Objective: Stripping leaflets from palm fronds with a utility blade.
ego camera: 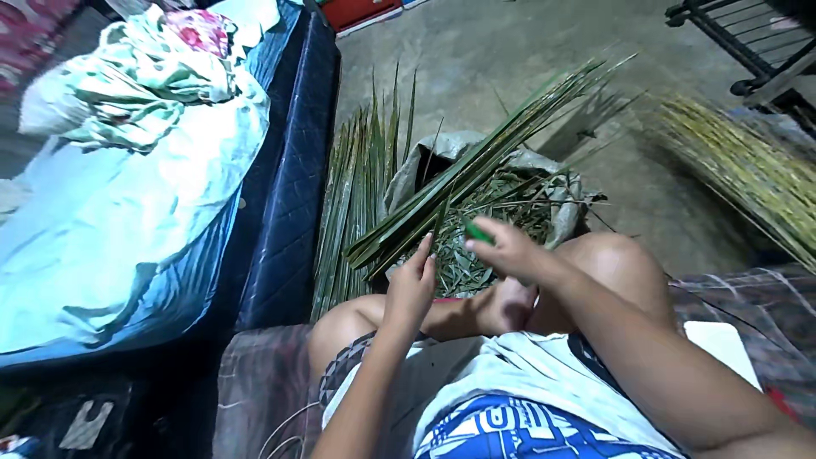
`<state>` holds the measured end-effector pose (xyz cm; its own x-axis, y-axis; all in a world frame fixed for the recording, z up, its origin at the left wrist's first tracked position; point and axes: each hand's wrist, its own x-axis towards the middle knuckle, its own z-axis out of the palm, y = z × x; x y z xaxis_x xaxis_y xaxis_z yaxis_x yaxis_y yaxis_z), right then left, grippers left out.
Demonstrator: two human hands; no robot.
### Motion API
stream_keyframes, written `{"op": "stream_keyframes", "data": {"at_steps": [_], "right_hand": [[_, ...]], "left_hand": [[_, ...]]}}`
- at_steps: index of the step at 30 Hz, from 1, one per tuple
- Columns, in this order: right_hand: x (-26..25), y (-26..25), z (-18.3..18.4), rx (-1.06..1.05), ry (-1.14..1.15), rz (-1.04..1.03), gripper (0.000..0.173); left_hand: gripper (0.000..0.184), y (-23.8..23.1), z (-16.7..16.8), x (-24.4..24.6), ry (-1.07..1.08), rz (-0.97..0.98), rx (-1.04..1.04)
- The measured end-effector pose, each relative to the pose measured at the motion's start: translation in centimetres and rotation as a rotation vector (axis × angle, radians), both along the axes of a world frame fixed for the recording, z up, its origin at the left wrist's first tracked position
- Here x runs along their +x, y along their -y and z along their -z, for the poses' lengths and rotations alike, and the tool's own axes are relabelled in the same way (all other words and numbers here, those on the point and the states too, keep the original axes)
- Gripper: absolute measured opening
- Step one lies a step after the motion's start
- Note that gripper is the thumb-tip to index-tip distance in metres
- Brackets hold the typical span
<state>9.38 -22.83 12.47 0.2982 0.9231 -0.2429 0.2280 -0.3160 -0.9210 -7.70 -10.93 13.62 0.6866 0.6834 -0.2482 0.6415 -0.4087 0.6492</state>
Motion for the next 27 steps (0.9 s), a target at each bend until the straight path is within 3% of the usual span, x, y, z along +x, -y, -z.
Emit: {"op": "stream_keyframes", "data": {"at_steps": [3, 7, 13, 17, 19, 22, 27], "right_hand": [[-3.5, -0.8, -1.0, -0.126, 0.225, -0.177, 0.032], [-4.7, -1.9, -1.3, -0.294, 0.439, -0.155, 0.034], [-1.4, -3.6, 0.9, -0.395, 0.593, 0.111, 0.034], [1.0, -3.8, 1.2, -0.405, 0.577, 0.323, 0.030], [0.4, -3.3, 0.6, -0.367, 0.462, 0.254, 0.028], [-2.3, -2.4, -0.2, -0.331, 0.243, -0.018, 0.034], [-3.8, -2.7, -0.4, -0.409, 0.347, -0.143, 0.036]], "left_hand": [[0.044, -0.1, 0.3, 1.1, -0.039, -0.022, 0.023], [0.044, 0.1, 0.5, 1.7, -0.083, -0.038, 0.049], [0.045, 0.4, 1.0, 2.4, -0.157, -0.008, 0.043], [0.046, 0.6, 1.1, 2.6, -0.166, -0.016, 0.011], [0.046, 0.4, 1.1, 2.7, -0.173, -0.025, 0.004], [0.045, 0.2, 1.1, 2.8, -0.194, -0.036, 0.025], [0.039, 0.6, 1.0, 2.9, -0.248, -0.028, 0.076]]}}
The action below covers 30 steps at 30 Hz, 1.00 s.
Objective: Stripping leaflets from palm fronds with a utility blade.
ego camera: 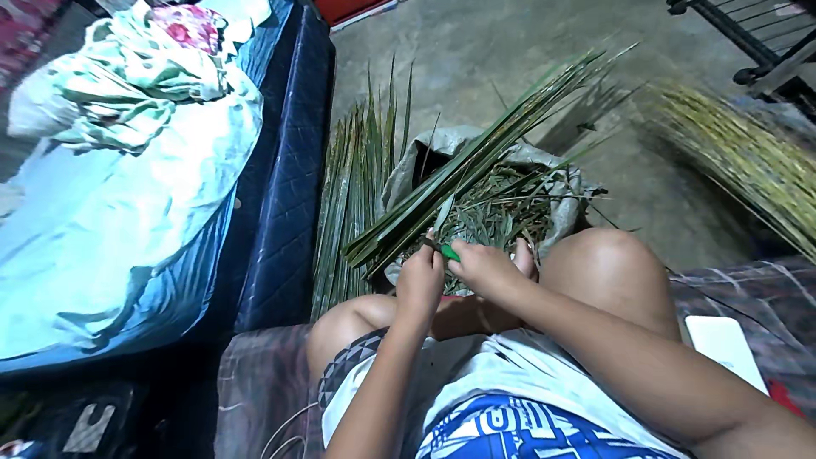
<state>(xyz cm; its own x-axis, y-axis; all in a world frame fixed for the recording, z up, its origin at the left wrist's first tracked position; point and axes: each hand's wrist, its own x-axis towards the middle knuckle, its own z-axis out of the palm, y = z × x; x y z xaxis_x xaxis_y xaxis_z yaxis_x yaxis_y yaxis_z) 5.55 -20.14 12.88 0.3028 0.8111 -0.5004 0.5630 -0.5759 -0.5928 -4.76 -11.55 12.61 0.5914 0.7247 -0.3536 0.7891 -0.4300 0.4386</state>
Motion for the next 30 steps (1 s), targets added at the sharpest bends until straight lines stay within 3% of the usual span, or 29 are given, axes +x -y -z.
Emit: {"op": "stream_keyframes", "data": {"at_steps": [4, 10, 12, 15, 19, 22, 27, 30], "right_hand": [[1.8, -1.1, 0.9, -0.038, 0.153, 0.110, 0.037], [6.3, -0.9, 2.2, 0.037, 0.154, 0.458, 0.031], [5.6, -0.3, 1.6, 0.110, 0.125, 0.412, 0.027], [2.6, 0.7, 0.8, 0.150, 0.042, 0.157, 0.030], [0.9, 0.7, 0.8, 0.181, 0.124, -0.068, 0.034], [2.7, -0.1, 1.2, 0.199, 0.187, 0.051, 0.031], [6.2, -0.3, 1.7, 0.264, 0.218, 0.449, 0.025], [6.4, 0.6, 1.3, 0.335, 0.210, 0.482, 0.022]], "left_hand": [[0.047, 0.4, -0.2, 0.1, -0.034, 0.040, 0.019], [0.046, 0.7, -0.1, -0.5, -0.009, 0.038, 0.037], [0.046, 0.4, 0.1, -0.8, 0.066, 0.016, -0.006], [0.043, -0.2, 0.2, -1.3, 0.221, -0.034, -0.152], [0.035, -0.5, 0.0, -1.6, 0.439, -0.108, -0.405], [0.037, -0.6, -0.5, -1.8, 0.494, -0.121, -0.496], [0.037, -0.3, -1.0, -2.0, 0.543, -0.098, -0.548], [0.037, -0.2, -1.2, -1.9, 0.535, -0.100, -0.534]]}}
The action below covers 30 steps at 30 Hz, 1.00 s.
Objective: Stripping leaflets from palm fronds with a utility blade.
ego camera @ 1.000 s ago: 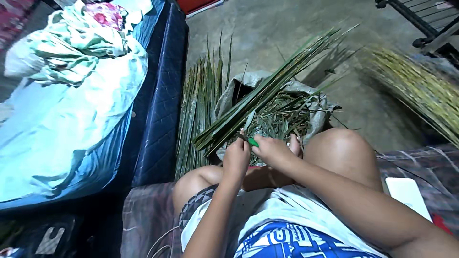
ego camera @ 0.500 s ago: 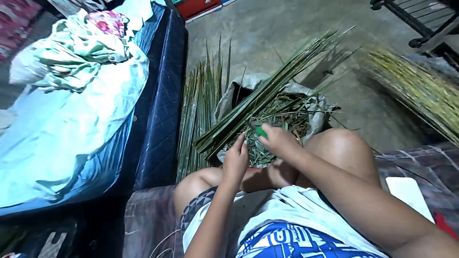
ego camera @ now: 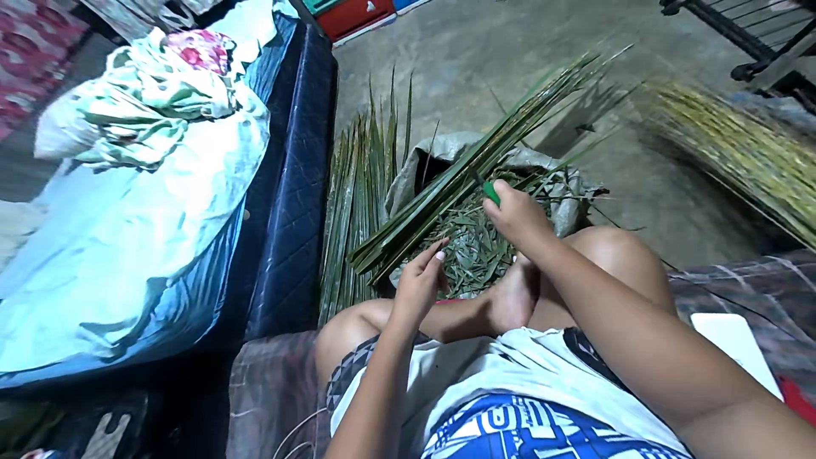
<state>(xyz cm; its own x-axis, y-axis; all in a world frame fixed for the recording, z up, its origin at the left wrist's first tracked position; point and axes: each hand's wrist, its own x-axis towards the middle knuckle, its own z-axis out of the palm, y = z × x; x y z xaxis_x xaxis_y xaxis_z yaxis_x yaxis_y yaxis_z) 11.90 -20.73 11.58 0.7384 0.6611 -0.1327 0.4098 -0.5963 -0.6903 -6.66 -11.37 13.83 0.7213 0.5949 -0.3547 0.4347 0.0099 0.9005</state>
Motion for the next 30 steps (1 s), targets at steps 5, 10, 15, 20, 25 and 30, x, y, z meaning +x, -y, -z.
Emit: {"op": "stream_keyframes", "data": {"at_steps": [5, 10, 15, 20, 25, 30], "right_hand": [[-3.6, 0.9, -1.2, -0.115, -0.091, -0.421, 0.030], [-1.9, 0.2, -0.6, -0.169, -0.115, -0.264, 0.029], [0.3, 0.7, -0.4, 0.006, -0.135, -0.099, 0.033], [-2.8, 1.1, 0.5, 0.161, -0.608, -0.525, 0.046], [-3.3, 0.9, 0.3, 0.305, -1.039, -0.473, 0.051], [-3.1, 0.8, -0.2, 0.267, -0.922, -0.407, 0.049]], "left_hand": [[0.038, 0.2, 0.0, 0.1, -0.053, -0.008, 0.096], [0.039, 0.8, 0.1, -0.3, -0.152, 0.043, 0.338], [0.040, 0.9, 0.5, -0.5, -0.182, 0.057, 0.428], [0.040, 1.0, 0.9, -0.3, -0.195, 0.005, 0.453], [0.040, 1.0, 0.9, -0.5, -0.209, -0.008, 0.491], [0.040, 0.9, 0.7, -0.5, -0.215, 0.004, 0.509]]}}
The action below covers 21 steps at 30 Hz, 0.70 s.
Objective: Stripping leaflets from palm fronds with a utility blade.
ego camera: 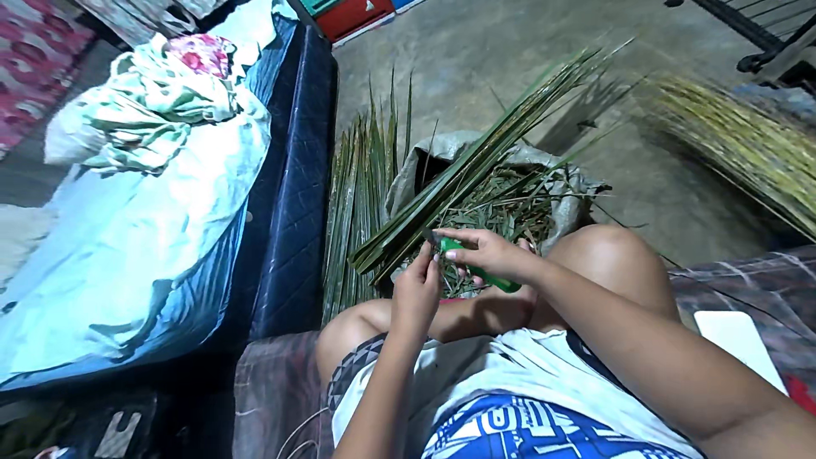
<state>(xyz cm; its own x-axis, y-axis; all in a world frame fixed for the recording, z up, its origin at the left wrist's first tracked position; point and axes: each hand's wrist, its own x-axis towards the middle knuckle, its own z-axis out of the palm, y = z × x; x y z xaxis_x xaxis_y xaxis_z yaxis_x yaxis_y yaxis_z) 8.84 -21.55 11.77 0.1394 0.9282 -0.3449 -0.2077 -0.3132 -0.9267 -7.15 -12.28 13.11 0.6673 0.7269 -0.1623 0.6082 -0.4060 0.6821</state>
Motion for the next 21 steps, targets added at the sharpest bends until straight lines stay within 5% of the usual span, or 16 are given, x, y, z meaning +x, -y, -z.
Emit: {"op": "stream_keyframes", "data": {"at_steps": [14, 21], "right_hand": [[1.9, 0.6, 0.0, 0.015, -0.159, 0.008, 0.053], [3.7, 0.5, 0.6, 0.089, 0.030, 0.389, 0.054]], "left_hand": [[0.039, 0.3, -0.2, -0.3, 0.072, 0.010, -0.091], [0.040, 0.2, -0.1, -0.4, 0.040, 0.031, -0.059]]}}
